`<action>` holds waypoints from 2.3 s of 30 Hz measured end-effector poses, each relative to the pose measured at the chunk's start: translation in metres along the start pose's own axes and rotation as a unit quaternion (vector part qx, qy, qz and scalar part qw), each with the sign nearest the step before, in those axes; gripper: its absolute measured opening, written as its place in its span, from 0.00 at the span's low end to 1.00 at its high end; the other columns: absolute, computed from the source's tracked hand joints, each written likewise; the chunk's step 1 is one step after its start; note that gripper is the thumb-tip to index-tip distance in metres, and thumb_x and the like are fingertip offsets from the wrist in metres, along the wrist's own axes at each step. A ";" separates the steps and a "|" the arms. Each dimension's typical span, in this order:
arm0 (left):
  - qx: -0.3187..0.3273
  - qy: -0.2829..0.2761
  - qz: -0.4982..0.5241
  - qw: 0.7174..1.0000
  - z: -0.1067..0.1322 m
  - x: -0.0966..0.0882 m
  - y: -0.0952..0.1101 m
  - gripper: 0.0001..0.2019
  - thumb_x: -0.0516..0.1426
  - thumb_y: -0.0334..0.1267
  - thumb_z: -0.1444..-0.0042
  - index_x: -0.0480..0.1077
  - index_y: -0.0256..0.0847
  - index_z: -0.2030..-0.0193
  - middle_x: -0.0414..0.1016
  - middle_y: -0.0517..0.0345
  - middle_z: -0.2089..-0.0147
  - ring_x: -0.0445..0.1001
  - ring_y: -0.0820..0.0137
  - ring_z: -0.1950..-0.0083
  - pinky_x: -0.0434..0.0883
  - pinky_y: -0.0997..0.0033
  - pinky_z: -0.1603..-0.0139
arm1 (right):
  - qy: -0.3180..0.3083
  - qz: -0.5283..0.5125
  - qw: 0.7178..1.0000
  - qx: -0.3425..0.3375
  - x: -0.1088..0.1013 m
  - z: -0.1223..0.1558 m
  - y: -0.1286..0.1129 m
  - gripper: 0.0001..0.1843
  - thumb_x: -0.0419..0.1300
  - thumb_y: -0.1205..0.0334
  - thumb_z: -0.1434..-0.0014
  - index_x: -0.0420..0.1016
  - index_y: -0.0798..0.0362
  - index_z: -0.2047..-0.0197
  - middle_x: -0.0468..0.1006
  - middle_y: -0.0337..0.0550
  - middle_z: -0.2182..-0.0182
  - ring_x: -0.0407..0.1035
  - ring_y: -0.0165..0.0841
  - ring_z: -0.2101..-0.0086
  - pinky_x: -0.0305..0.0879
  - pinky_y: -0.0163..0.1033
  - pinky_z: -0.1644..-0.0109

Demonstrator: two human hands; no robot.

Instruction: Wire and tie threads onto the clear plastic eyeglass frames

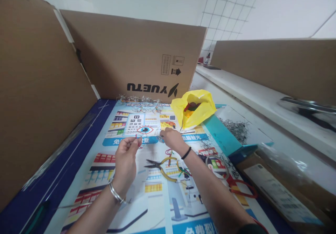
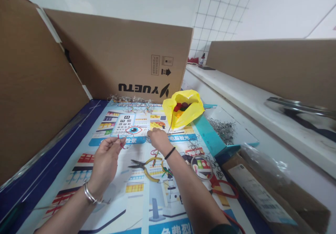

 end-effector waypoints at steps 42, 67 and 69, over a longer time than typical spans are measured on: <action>-0.008 0.004 -0.010 1.000 0.000 0.000 0.000 0.10 0.61 0.38 0.53 0.66 0.39 0.65 0.72 0.59 0.66 0.73 0.71 0.59 0.64 0.65 0.51 | 0.063 -0.644 0.752 0.127 0.011 -0.001 0.013 0.08 0.59 0.62 0.58 0.73 0.55 0.72 0.74 0.38 0.78 0.66 0.25 0.80 0.56 0.29 0.80; 0.023 0.002 -0.035 0.999 0.000 0.032 -0.015 0.08 0.59 0.36 0.51 0.65 0.37 0.66 0.71 0.59 0.67 0.70 0.72 0.63 0.66 0.68 0.57 | 0.149 -0.694 0.698 0.093 0.003 0.014 -0.025 0.08 0.62 0.61 0.56 0.68 0.53 0.72 0.70 0.34 0.79 0.65 0.27 0.77 0.61 0.32 0.74; 0.034 0.002 -0.047 0.998 -0.001 0.035 -0.017 0.08 0.58 0.36 0.51 0.65 0.38 0.65 0.71 0.59 0.66 0.70 0.71 0.62 0.65 0.68 0.56 | 0.155 -0.678 0.713 0.082 0.003 0.015 -0.026 0.06 0.61 0.63 0.56 0.69 0.53 0.72 0.71 0.35 0.78 0.65 0.27 0.76 0.62 0.32 0.71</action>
Point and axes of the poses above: each hand's wrist, its own z-axis away from the middle knuckle, its own x-axis out of the palm, y = z × x, the point moved 5 cm from there along -z, towards the middle knuckle
